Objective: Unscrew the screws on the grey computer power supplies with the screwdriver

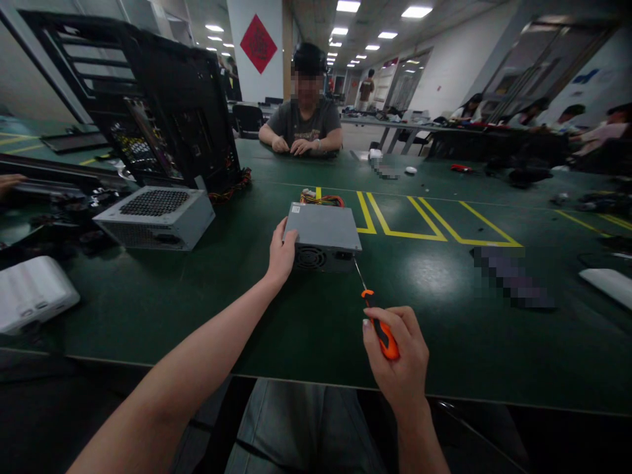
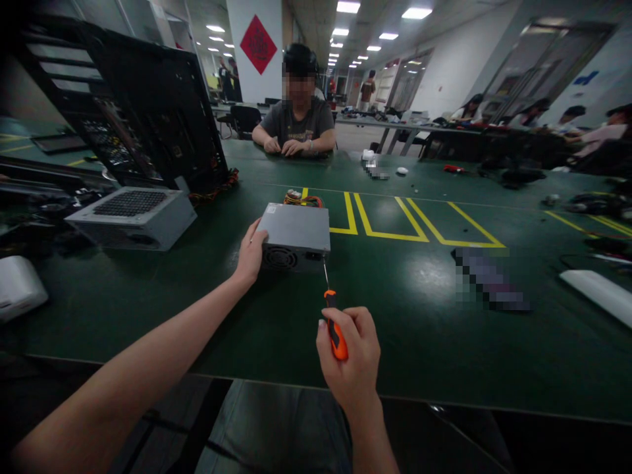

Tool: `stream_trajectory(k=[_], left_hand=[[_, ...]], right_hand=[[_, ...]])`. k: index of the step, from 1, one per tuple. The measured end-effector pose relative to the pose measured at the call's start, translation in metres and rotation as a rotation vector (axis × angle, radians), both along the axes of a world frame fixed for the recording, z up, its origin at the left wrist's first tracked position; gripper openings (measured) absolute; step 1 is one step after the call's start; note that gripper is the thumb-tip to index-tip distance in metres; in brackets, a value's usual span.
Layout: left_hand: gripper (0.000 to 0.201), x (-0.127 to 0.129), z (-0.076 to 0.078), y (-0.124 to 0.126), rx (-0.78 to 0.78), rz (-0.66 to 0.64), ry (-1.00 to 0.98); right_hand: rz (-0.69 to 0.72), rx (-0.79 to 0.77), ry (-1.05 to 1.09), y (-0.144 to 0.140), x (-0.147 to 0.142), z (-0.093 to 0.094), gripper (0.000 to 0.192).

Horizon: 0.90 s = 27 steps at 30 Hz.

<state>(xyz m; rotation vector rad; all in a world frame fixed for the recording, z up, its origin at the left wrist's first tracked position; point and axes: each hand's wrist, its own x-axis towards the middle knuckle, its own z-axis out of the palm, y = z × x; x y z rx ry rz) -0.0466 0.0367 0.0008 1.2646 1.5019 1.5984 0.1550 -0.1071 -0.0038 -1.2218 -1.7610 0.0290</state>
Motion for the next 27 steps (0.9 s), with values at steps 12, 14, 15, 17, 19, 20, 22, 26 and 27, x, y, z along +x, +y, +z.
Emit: stream_trajectory(k=[12, 14, 15, 17, 19, 20, 22, 26, 27], left_hand=[[0.038, -0.001, 0.014, -0.017, 0.493, 0.019, 0.775], [0.038, 0.007, 0.020, -0.027, 0.550, -0.095, 0.921], [0.038, 0.011, 0.022, -0.031, 0.569, -0.141, 0.981], [0.038, 0.019, 0.025, -0.036, 0.582, -0.211, 1.102], [0.036, 0.024, 0.025, -0.039, 0.582, -0.260, 1.192], [0.036, 0.025, 0.025, -0.040, 0.584, -0.285, 1.228], [0.035, 0.027, 0.025, -0.040, 0.592, -0.338, 1.293], [0.034, 0.026, 0.025, -0.040, 0.577, -0.364, 1.342], [0.034, 0.025, 0.024, -0.040, 0.576, -0.361, 1.344]], right_hand=[[-0.006, 0.046, -0.030, 0.001, -0.001, -0.001, 0.018], [0.005, 0.056, -0.041, 0.002, -0.001, -0.001, 0.018], [0.006, 0.053, -0.036, 0.002, 0.000, -0.001, 0.017], [0.012, 0.034, -0.023, 0.003, 0.000, -0.001, 0.015], [0.002, 0.018, -0.011, 0.002, 0.001, -0.003, 0.016], [-0.017, 0.005, 0.001, 0.001, 0.001, -0.003, 0.019], [-0.073, -0.042, 0.055, 0.000, 0.001, -0.005, 0.024], [-0.110, -0.052, 0.105, -0.001, 0.002, -0.006, 0.020], [-0.090, -0.014, 0.071, -0.001, 0.002, -0.005, 0.018]])
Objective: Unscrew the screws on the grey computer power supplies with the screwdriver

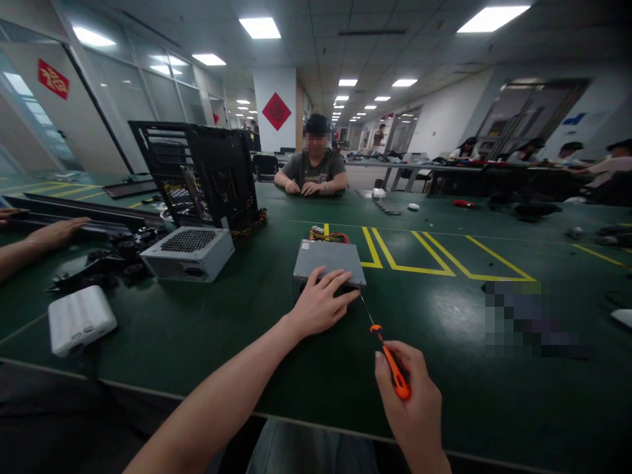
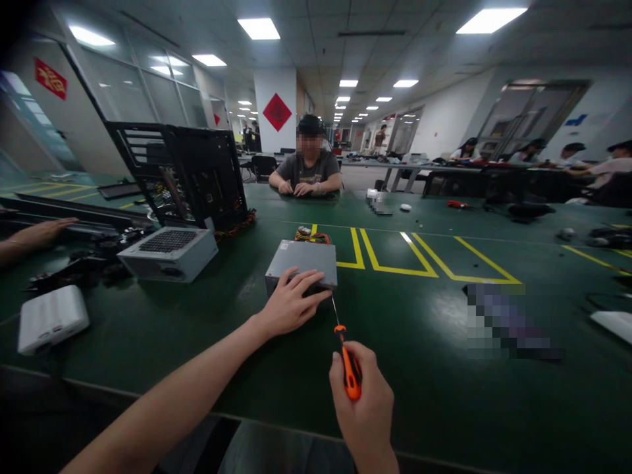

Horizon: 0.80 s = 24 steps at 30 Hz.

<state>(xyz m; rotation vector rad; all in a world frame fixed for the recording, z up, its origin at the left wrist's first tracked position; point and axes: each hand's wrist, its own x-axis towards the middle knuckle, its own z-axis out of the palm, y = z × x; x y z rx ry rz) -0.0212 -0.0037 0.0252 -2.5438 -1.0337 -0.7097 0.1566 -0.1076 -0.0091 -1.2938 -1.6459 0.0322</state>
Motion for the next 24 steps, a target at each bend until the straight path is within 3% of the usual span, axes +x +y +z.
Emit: stream_trajectory(k=[4, 9, 15, 20, 24], left_hand=[[0.037, -0.0008, -0.0015, 0.0012, 0.011, 0.008, 0.013], [0.038, -0.0014, -0.0011, 0.0016, 0.001, 0.007, 0.017], [0.039, -0.0021, 0.0010, 0.0008, -0.031, 0.005, 0.013], [0.039, -0.0015, -0.0007, 0.0007, -0.046, 0.015, -0.015], [0.040, -0.0010, -0.0007, 0.0005, -0.061, 0.023, -0.019]], right_hand=[[0.075, 0.111, -0.130, 0.0029, -0.0005, 0.0035, 0.013], [0.100, 0.077, -0.105, 0.0012, -0.0009, 0.0069, 0.015], [-0.042, -0.012, 0.009, 0.0000, 0.0008, 0.0016, 0.025], [0.060, 0.105, -0.177, 0.0039, 0.0000, 0.0004, 0.013], [0.107, 0.077, -0.254, 0.0059, -0.0015, -0.0002, 0.013]])
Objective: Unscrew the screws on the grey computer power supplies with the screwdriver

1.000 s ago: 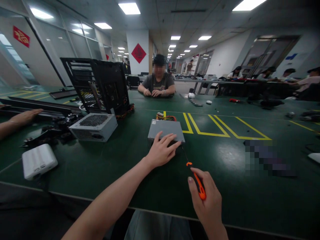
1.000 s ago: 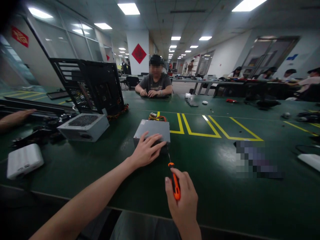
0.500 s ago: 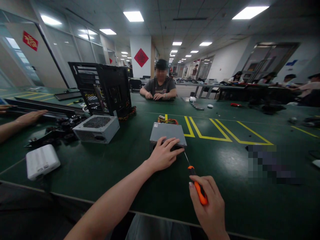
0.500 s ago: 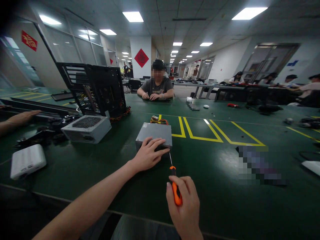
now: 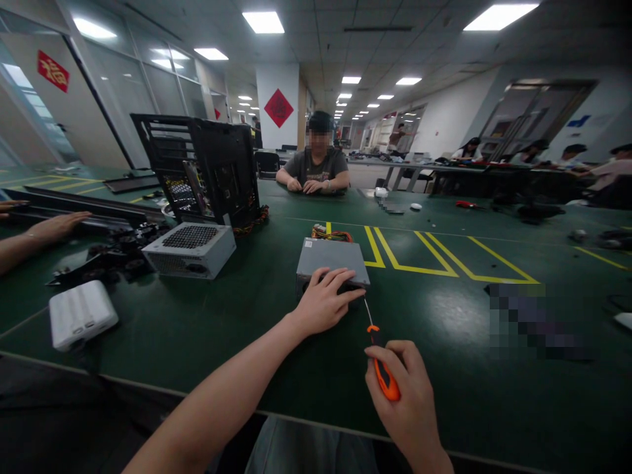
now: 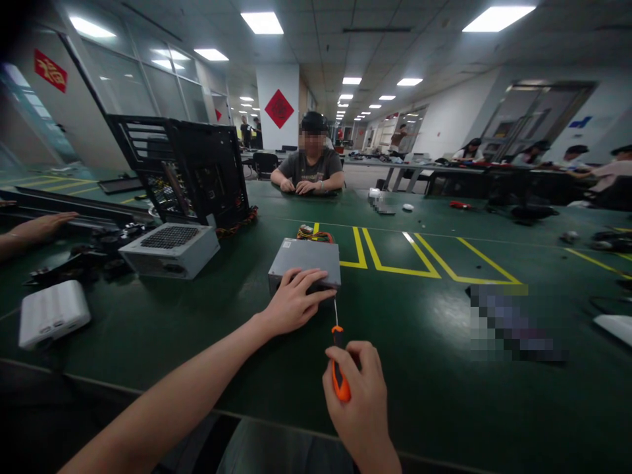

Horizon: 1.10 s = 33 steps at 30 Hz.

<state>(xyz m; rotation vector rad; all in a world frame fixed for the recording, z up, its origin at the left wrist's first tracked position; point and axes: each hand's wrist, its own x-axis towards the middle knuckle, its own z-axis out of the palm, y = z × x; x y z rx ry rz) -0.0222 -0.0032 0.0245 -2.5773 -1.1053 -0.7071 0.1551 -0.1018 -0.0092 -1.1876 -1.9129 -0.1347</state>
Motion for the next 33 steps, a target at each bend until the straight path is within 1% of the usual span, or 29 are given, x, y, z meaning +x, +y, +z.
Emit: stream_trajectory(k=[2, 6, 9, 13, 16, 19, 22, 25, 27, 30, 33], left_hand=[[0.040, 0.0000, 0.0009, -0.0005, -0.008, -0.004, 0.003], [0.041, 0.0001, 0.0019, -0.0014, -0.014, -0.011, -0.001], [0.041, 0.0006, 0.0010, -0.0010, -0.014, -0.004, -0.009], [0.040, 0.0011, -0.0002, 0.0000, -0.009, -0.002, -0.015], [0.041, 0.0012, -0.0004, -0.0001, -0.012, -0.002, -0.017], [0.040, 0.0011, 0.0002, -0.0006, -0.016, 0.001, -0.014], [0.040, 0.0009, 0.0010, -0.0010, -0.020, 0.007, -0.010], [0.040, 0.0009, 0.0016, -0.0013, -0.022, 0.008, -0.006], [0.040, 0.0009, 0.0018, -0.0015, -0.019, 0.005, -0.005], [0.040, 0.0008, 0.0019, -0.0017, -0.016, 0.006, -0.006], [0.041, 0.0004, 0.0023, -0.0019, -0.014, 0.007, -0.003]], right_hand=[[-0.003, -0.024, 0.016, -0.0006, -0.0007, 0.0003, 0.018], [-0.036, -0.069, 0.123, -0.0031, -0.0004, 0.0006, 0.029], [-0.064, -0.086, 0.161, -0.0031, 0.0012, -0.0012, 0.023], [-0.024, -0.045, 0.077, -0.0014, 0.0023, -0.0030, 0.014], [-0.014, -0.052, 0.030, -0.0015, 0.0015, -0.0018, 0.014], [-0.006, -0.069, 0.049, -0.0030, 0.0003, 0.0006, 0.013], [-0.017, -0.086, 0.071, -0.0048, 0.0003, 0.0023, 0.020], [-0.071, -0.100, 0.117, -0.0054, 0.0010, 0.0022, 0.026], [-0.085, -0.081, 0.134, -0.0049, 0.0012, 0.0013, 0.022], [-0.042, -0.023, 0.068, -0.0034, 0.0008, -0.0002, 0.014], [-0.003, -0.023, -0.002, -0.0023, 0.0004, -0.0011, 0.015]])
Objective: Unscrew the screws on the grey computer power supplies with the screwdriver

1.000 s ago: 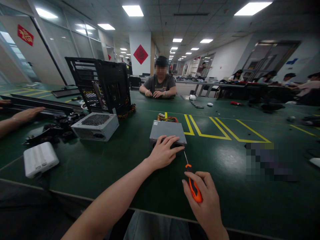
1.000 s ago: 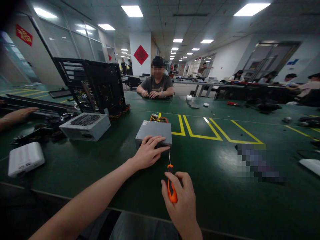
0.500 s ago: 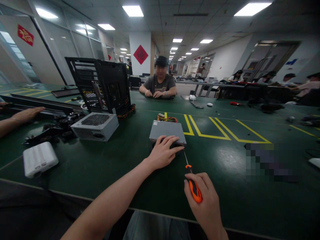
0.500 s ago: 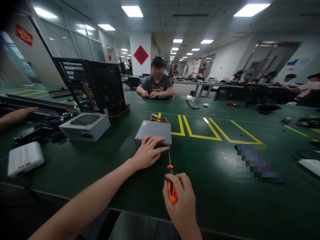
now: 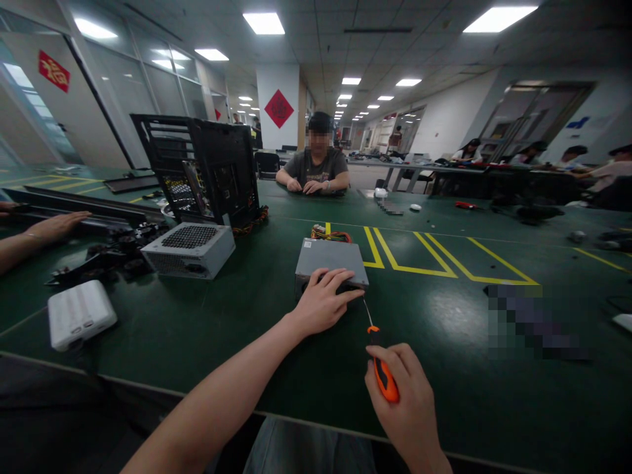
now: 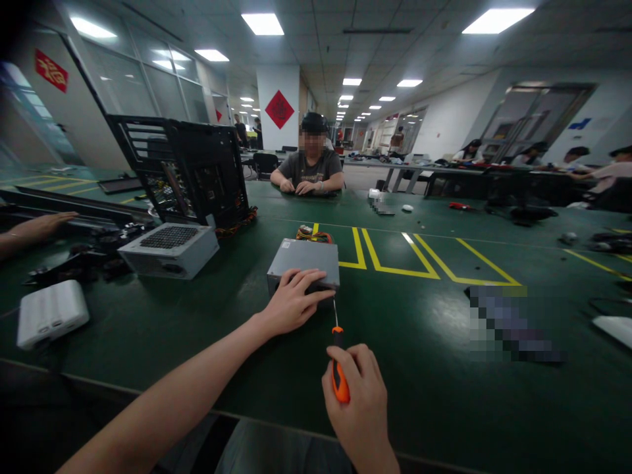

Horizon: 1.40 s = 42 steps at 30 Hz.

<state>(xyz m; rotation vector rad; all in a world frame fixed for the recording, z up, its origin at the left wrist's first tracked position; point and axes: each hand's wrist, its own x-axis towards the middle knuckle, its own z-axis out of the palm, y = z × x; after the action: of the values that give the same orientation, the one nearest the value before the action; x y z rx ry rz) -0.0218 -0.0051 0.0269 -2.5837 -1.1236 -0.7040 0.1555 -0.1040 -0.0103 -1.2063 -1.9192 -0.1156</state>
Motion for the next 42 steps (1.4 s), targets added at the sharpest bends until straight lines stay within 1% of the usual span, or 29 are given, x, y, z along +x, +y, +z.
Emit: stream_trajectory(k=[4, 10, 13, 15, 19, 27, 32, 37, 42], left_hand=[[0.041, 0.0001, -0.0003, 0.0005, 0.001, 0.001, 0.000], [0.041, 0.0007, -0.0036, 0.0030, 0.004, -0.001, -0.011], [0.040, 0.0003, -0.0029, 0.0027, -0.001, -0.003, -0.011], [0.041, -0.0001, -0.0016, 0.0020, -0.008, -0.003, -0.004], [0.041, -0.0001, 0.0003, 0.0012, -0.019, -0.007, 0.005], [0.040, 0.0011, -0.0008, 0.0012, -0.013, -0.002, -0.010], [0.040, 0.0003, -0.0010, 0.0010, -0.014, -0.002, -0.014], [0.039, 0.0011, -0.0027, 0.0022, 0.006, 0.000, -0.026], [0.039, 0.0024, -0.0031, 0.0022, 0.014, 0.002, -0.032]], right_hand=[[0.017, -0.029, 0.015, 0.0002, -0.0003, 0.0010, 0.016], [-0.023, -0.011, 0.079, -0.0019, -0.0006, 0.0035, 0.018], [-0.030, -0.023, 0.115, -0.0028, 0.0006, 0.0020, 0.023], [-0.039, -0.026, 0.130, -0.0028, 0.0012, 0.0004, 0.022], [-0.044, 0.002, 0.083, -0.0020, 0.0010, -0.0007, 0.017], [-0.039, 0.035, 0.002, 0.0001, 0.0015, -0.0008, 0.017], [-0.046, -0.022, 0.062, -0.0009, -0.0010, 0.0011, 0.028], [-0.048, 0.001, 0.059, -0.0006, -0.0009, 0.0005, 0.019], [-0.022, -0.019, -0.002, 0.0006, 0.0002, -0.0013, 0.018]])
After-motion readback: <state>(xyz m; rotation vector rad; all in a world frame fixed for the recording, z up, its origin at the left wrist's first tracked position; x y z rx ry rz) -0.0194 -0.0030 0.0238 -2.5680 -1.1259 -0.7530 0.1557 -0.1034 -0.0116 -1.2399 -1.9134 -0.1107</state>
